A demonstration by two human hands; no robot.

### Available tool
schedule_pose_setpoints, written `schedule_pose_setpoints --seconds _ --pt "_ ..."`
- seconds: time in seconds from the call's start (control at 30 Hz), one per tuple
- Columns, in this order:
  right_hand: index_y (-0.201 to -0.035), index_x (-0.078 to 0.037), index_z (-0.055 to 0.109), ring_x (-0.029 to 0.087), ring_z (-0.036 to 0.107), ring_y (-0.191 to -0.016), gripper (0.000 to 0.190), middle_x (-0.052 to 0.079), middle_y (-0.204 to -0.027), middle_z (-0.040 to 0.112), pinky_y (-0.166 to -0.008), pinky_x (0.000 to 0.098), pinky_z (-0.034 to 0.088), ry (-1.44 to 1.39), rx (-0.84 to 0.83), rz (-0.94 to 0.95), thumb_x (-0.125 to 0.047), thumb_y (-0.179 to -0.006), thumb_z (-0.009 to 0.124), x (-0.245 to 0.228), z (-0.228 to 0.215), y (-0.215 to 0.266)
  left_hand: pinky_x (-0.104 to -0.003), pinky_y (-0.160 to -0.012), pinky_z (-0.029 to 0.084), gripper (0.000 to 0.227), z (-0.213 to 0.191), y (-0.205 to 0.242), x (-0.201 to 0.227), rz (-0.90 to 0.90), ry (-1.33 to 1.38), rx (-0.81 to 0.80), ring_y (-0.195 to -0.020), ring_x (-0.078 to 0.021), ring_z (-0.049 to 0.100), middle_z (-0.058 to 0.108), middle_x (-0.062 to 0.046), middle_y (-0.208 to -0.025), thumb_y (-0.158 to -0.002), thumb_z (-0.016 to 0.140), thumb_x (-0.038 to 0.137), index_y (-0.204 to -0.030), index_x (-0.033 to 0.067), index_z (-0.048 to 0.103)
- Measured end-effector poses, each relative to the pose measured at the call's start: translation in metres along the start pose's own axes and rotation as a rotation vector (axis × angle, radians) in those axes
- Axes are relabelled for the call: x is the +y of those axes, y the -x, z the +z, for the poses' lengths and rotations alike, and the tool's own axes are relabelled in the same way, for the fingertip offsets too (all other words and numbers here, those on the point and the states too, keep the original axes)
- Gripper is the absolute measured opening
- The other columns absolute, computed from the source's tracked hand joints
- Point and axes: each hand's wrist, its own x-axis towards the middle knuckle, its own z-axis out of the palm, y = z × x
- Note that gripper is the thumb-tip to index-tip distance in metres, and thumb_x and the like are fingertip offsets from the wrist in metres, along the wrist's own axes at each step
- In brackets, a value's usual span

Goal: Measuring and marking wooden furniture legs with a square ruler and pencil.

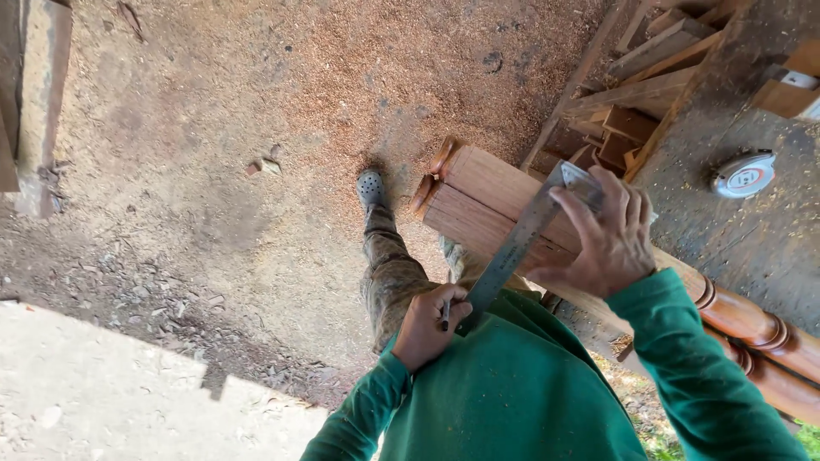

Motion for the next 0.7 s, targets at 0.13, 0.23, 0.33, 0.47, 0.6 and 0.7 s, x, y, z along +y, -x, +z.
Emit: schedule_pose_setpoints --seconds 0.13,0.23,0.33,0.47,0.6,0.7 --pt "-0.161 -0.025 0.037 0.053 0.041 -0.133 0.132 0.03 -0.15 0.031 -0.107 0.0763 0.028 -0.077 -0.064 0.047 -0.107 -0.057 0.042 -0.014 -0.001 0.005 -0.043 -0.049 0.051 0.009 0.002 0.005 0.0 -0.016 -0.02 0.002 -0.07 -0.055 0.063 0.065 -0.025 -0.066 -0.098 0.073 0.018 -0.1 0.0095 0.072" --pt "-0.165 -0.024 0.031 0.057 0.03 -0.14 0.135 0.034 -0.154 0.025 -0.109 0.0819 0.014 -0.186 -0.137 0.106 -0.108 -0.058 0.04 -0.015 0.003 0.009 -0.042 -0.051 0.053 0.01 0.003 0.005 0.004 0.017 0.037 0.025 -0.06 -0.0495 0.063 0.064 -0.026 -0.064 -0.102 0.07 0.016 -0.104 0.0069 0.072" --pt "-0.164 -0.024 0.033 0.055 0.032 -0.139 0.138 0.031 -0.155 0.026 -0.11 0.0791 0.02 -0.108 -0.092 0.076 -0.104 -0.052 0.048 -0.016 0.007 0.009 -0.045 -0.054 0.055 0.011 0.002 0.007 0.004 0.022 0.045 0.039 -0.063 -0.0472 0.067 0.067 -0.029 -0.071 -0.102 0.069 0.016 -0.105 0.0064 0.072" --pt "-0.164 -0.024 0.035 0.055 0.033 -0.139 0.139 0.03 -0.155 0.027 -0.11 0.0786 0.022 -0.118 -0.075 0.078 -0.099 -0.048 0.058 -0.016 0.008 0.008 -0.048 -0.054 0.057 0.012 0.003 0.007 -0.001 0.009 0.026 0.048 -0.07 -0.0512 0.068 0.068 -0.031 -0.076 -0.101 0.071 0.017 -0.106 0.006 0.072" --pt "-0.164 -0.023 0.036 0.054 0.036 -0.137 0.141 0.03 -0.154 0.03 -0.108 0.0773 0.026 -0.078 -0.047 0.058 -0.093 -0.045 0.066 -0.017 0.007 0.007 -0.054 -0.055 0.058 0.016 0.003 0.007 0.004 0.024 0.029 0.049 -0.072 -0.0544 0.067 0.069 -0.032 -0.079 -0.103 0.068 0.017 -0.11 0.0027 0.07" --pt "-0.163 -0.021 0.041 0.053 0.038 -0.133 0.138 0.031 -0.153 0.032 -0.105 0.0754 0.029 -0.079 -0.002 0.03 -0.095 -0.048 0.063 -0.017 0.007 0.004 -0.052 -0.053 0.057 0.013 0.005 0.007 -0.001 0.02 0.054 0.064 -0.072 -0.0532 0.069 0.069 -0.03 -0.077 -0.101 0.07 0.015 -0.107 0.0037 0.071"
